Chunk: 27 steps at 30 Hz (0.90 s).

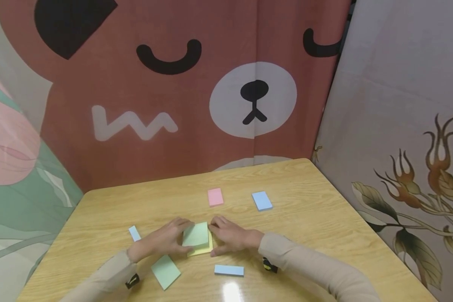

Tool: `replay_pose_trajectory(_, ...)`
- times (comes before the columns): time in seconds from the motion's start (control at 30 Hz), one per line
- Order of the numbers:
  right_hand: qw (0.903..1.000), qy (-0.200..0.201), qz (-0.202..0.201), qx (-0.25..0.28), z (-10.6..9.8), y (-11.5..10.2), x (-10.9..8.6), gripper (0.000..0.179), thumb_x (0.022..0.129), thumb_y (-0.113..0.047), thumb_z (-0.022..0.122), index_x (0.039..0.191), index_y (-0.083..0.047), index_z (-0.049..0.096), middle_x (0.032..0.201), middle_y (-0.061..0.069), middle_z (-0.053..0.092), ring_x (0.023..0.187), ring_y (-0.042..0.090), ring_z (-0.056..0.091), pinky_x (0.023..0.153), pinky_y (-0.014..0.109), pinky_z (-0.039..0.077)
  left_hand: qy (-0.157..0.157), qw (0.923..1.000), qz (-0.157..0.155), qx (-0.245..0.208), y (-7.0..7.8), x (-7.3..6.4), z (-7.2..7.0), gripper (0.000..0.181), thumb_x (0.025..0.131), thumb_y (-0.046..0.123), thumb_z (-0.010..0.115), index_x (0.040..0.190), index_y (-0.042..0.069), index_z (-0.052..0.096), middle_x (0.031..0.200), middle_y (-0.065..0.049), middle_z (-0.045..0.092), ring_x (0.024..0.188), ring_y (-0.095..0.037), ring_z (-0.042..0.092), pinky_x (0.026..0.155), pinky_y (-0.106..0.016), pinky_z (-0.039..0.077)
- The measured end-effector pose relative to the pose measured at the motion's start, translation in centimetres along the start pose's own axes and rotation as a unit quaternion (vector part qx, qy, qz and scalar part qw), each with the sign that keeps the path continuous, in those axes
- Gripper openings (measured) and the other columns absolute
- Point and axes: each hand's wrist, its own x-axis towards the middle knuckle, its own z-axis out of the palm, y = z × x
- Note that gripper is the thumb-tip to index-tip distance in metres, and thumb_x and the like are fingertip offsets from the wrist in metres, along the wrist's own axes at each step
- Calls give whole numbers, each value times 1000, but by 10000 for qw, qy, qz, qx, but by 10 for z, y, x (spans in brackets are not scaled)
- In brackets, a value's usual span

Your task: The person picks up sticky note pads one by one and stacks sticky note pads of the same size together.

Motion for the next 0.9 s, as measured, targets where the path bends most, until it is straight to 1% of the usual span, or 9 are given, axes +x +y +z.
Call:
replay_pose_trajectory(0.23, 9998, 126, 17, 146, 2, 0, -1, 84, 93, -52, 62, 146, 7, 36, 138, 11, 35, 123, 19, 35, 104, 33, 38, -50, 9999, 7, 107, 1, 1, 1, 76, 87, 52, 70, 138, -1, 52, 137, -17, 53, 125, -31, 50, 98, -45, 48)
replay_pose_trajectory(0.37, 9998, 138, 26, 132, 2, 0, -1, 82, 93, -52, 63, 144, 6, 38, 137, 11, 35, 123, 19, 35, 104, 33, 38, -46, 9997, 48, 235, 3, 1, 2, 75, 87, 52, 70, 137, -1, 53, 136, -18, 54, 124, -31, 50, 98, -45, 48)
replay_pose_trajectory(0.6, 9999, 106, 72, 114, 3, 1, -1, 82, 93, -54, 61, 143, 7, 39, 137, 11, 35, 122, 19, 35, 104, 33, 38, 37, 9995, 206, 235, 5, 2, 3, 74, 88, 50, 71, 136, -3, 54, 134, -20, 55, 124, -33, 51, 98, -47, 48)
replay_pose_trajectory(0.9, 9999, 112, 52, 25, 3, 1, -2, 81, 94, -53, 60, 142, 8, 39, 138, 12, 35, 123, 21, 36, 104, 35, 38, 0, 9993, 196, 310, 7, 3, 4, 75, 87, 51, 71, 136, -3, 53, 134, -19, 54, 125, -33, 51, 98, -46, 47)
